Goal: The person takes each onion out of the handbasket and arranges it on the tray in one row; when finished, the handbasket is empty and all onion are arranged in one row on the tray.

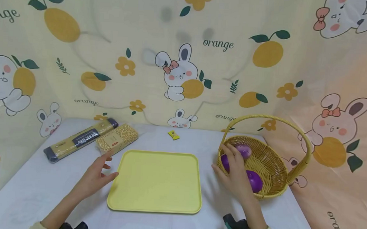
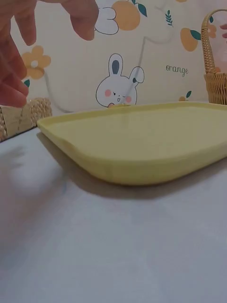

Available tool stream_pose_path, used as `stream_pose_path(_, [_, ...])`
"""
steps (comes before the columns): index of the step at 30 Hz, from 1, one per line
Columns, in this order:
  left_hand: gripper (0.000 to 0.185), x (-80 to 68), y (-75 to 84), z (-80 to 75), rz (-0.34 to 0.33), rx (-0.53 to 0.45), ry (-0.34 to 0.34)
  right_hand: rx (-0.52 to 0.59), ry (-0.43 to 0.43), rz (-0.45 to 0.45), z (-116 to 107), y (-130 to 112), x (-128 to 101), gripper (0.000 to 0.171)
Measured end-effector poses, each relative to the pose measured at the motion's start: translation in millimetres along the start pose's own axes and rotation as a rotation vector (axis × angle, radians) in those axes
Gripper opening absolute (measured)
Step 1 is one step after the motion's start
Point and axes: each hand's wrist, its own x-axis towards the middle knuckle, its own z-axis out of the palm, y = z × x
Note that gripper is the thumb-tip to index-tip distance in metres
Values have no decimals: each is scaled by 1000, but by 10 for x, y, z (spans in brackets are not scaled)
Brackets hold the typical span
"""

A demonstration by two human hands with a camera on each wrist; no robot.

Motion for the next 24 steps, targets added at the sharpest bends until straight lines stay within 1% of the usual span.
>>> stream_pose_path(3, [77,2,-15,12,-36,-35,-30,2,14,19,-31,17,-5,75])
stream_pose_path(6, [75,1,-37,27,-66,-49,-50,-1,16,42,-61,35,-4,76])
stream_pose_path(11, [75,-1,-74,59,-87,-60,-66,-24,21,52,-102,81,3,77])
stream_pose_path(17, [74,-1,-104,105,-109,-92,-85,-11,26,104,-135,122,-15,74])
stream_pose_path(21, [74,-12,-132,141,-104,-119,-90,-6,36,115,-155,135,-7,72])
stream_pose_path(22, [74,-21,-136,147,-91,-128,-87,-7,40,110,-160,139,-4,71])
stream_pose_path(23, [73,-31,-147,158,-65,-126,-74,-8,42,108,-164,142,-1,71])
stream_pose_path(24, [73,-39,-152,164,-55,-132,-70,-7,43,107,-169,146,1,70])
